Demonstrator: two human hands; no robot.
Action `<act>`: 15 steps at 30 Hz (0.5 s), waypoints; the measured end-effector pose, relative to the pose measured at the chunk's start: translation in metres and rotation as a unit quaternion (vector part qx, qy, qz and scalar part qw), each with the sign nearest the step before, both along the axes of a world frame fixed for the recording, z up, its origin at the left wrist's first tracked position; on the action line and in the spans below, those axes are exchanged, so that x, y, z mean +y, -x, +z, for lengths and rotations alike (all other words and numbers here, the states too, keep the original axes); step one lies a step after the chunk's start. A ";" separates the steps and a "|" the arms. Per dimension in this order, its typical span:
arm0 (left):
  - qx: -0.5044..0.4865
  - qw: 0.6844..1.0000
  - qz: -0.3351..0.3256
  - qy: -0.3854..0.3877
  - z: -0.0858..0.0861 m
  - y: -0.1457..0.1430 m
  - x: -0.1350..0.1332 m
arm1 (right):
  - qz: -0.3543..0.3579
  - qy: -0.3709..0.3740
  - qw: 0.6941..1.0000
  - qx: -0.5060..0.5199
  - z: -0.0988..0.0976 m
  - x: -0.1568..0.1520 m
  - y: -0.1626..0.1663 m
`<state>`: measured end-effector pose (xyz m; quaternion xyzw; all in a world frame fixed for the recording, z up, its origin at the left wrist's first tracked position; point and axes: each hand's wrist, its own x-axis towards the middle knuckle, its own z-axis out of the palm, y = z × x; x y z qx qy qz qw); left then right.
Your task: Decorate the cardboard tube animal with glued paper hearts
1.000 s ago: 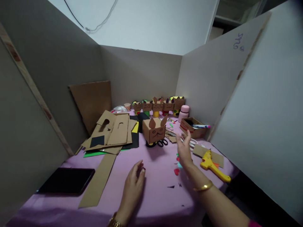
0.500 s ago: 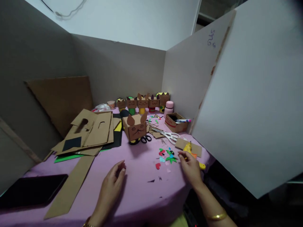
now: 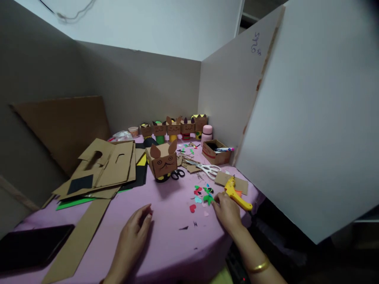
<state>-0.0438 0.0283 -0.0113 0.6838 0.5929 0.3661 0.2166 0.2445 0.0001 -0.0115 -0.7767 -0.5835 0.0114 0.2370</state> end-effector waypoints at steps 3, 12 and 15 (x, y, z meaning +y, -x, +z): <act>-0.002 1.000 -0.001 -0.003 -0.001 0.000 0.001 | 0.006 -0.008 1.000 -0.004 -0.002 -0.004 0.000; -0.010 1.000 -0.001 -0.014 -0.003 0.003 0.001 | 0.016 -0.056 0.997 0.044 -0.006 -0.004 -0.006; -0.029 0.999 0.000 -0.016 -0.001 -0.001 0.000 | 0.046 -0.070 0.993 0.086 -0.005 -0.004 -0.006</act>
